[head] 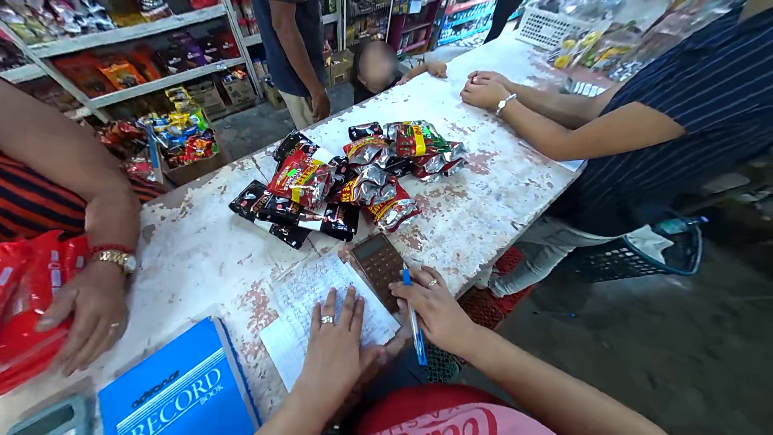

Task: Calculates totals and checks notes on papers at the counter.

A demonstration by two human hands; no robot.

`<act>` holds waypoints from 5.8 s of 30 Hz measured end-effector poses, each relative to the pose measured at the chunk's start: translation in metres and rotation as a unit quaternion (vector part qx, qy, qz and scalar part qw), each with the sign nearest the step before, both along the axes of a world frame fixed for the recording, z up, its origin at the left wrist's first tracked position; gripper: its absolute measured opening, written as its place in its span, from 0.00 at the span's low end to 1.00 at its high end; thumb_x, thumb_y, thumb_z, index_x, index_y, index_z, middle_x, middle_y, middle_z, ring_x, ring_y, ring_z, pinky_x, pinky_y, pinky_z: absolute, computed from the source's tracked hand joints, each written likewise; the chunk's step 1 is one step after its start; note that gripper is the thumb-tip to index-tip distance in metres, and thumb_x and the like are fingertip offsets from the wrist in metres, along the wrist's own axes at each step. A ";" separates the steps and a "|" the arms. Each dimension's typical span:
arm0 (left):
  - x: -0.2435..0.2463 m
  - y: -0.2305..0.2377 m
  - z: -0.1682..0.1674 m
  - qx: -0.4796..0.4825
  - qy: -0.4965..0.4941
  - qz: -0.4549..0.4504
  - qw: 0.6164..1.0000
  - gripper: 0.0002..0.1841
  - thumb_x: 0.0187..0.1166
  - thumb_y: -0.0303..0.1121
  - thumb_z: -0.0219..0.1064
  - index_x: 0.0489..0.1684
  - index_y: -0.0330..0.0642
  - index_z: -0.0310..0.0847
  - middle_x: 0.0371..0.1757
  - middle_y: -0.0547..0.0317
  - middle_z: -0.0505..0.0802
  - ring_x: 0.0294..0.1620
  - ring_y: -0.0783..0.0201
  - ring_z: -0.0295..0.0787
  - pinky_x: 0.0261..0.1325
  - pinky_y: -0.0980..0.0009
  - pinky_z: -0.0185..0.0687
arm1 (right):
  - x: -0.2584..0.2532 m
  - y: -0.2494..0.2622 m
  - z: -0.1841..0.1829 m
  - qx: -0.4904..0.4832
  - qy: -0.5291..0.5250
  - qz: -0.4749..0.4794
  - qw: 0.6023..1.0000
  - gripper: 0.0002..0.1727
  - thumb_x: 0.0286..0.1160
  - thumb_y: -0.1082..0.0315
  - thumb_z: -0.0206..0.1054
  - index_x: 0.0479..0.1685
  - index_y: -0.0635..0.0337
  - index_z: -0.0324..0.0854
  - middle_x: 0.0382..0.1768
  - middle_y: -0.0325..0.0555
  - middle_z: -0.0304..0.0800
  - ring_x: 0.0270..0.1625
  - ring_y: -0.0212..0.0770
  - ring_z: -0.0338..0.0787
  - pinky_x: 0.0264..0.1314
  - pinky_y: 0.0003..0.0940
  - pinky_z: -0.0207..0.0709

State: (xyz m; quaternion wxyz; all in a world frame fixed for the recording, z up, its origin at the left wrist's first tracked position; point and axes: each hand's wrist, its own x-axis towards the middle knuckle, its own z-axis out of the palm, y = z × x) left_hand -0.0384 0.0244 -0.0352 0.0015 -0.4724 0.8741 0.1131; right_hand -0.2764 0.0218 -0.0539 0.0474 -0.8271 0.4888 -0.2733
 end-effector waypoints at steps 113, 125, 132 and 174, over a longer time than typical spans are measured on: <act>-0.006 0.012 0.005 0.000 -0.008 0.018 1.000 0.44 0.78 0.69 0.54 0.83 0.42 0.72 0.84 0.28 0.72 0.82 0.31 0.71 0.75 0.41 0.74 | -0.031 0.009 -0.007 0.009 -0.021 -0.032 0.999 0.15 0.81 0.65 0.57 0.57 0.60 0.84 0.60 0.48 0.94 0.62 0.46 0.93 0.78 0.60 0.70; -0.006 0.013 0.003 -0.002 -0.005 0.011 1.000 0.45 0.78 0.70 0.51 0.83 0.39 0.72 0.84 0.29 0.72 0.82 0.30 0.71 0.74 0.40 0.74 | -0.031 0.015 -0.012 0.009 -0.023 -0.045 0.999 0.16 0.82 0.64 0.57 0.58 0.59 0.85 0.61 0.49 0.94 0.64 0.48 0.92 0.77 0.61 0.71; -0.006 0.013 0.002 -0.005 -0.013 -0.011 1.000 0.45 0.80 0.70 0.47 0.86 0.43 0.69 0.88 0.44 0.72 0.84 0.29 0.68 0.71 0.36 0.75 | -0.030 0.014 -0.011 0.004 -0.003 -0.050 0.999 0.15 0.82 0.64 0.57 0.56 0.58 0.86 0.62 0.48 0.93 0.64 0.49 0.92 0.76 0.60 0.72; -0.006 0.014 -0.002 -0.017 0.019 -0.035 0.999 0.45 0.81 0.71 0.45 0.82 0.39 0.73 0.86 0.43 0.74 0.83 0.33 0.70 0.72 0.39 0.75 | -0.034 0.017 -0.014 0.002 -0.030 -0.029 0.999 0.14 0.86 0.63 0.56 0.56 0.58 0.84 0.62 0.49 0.93 0.68 0.45 0.90 0.79 0.52 0.70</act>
